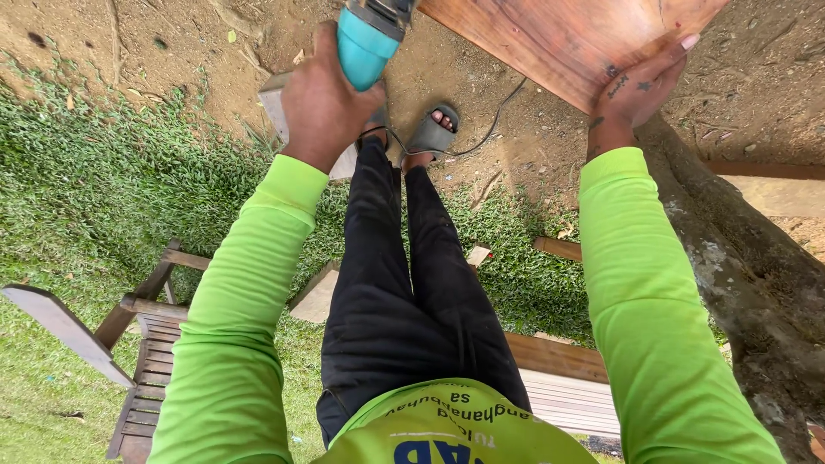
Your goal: Sanding a wooden tabletop with an electric orbital sander.
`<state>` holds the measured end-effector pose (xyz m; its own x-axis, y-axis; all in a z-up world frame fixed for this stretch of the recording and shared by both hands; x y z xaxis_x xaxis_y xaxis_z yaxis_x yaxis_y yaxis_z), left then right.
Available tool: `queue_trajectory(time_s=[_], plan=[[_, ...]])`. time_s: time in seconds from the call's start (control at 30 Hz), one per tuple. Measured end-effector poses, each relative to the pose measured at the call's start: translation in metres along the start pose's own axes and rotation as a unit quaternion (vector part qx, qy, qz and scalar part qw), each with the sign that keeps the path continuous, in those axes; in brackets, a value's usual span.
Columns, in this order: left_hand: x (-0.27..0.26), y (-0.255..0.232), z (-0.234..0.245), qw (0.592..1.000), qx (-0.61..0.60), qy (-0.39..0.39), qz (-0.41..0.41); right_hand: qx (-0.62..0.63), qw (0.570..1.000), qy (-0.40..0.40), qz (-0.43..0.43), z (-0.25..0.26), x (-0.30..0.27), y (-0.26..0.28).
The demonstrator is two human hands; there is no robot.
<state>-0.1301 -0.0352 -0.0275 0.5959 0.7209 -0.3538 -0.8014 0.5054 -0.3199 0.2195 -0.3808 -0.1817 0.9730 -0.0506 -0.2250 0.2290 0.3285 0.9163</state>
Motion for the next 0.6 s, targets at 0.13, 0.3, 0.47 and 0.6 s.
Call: queue_trajectory(time_s=[0.13,0.3,0.47,0.6], plan=[[-0.004,-0.006,0.001,0.999,0.011,0.03,-0.02,-0.006,1.0,0.013,0.0,0.001,0.0,-0.002],[0.008,0.02,0.009,1.0,-0.018,0.02,0.008,0.034,0.999,0.004,0.008,-0.001,-0.005,0.003],[0.007,0.011,0.015,0.999,-0.022,0.023,0.006,0.079,0.997,0.009,0.004,-0.003,-0.008,0.008],[-0.004,-0.008,0.008,0.998,-0.004,0.059,-0.039,0.022,1.0,0.0,-0.012,-0.002,-0.01,0.008]])
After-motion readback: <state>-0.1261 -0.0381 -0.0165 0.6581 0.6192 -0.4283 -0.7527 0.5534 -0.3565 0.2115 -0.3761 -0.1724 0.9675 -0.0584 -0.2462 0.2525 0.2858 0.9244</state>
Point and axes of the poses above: each hand's wrist, its own x-axis towards the middle knuckle, its own z-axis out of the back of the hand, y = z × x, the point moved 2 cm from there along x, towards the middle knuckle, and after that the axes turned 14 degrees about x, right-handed, at the moved point
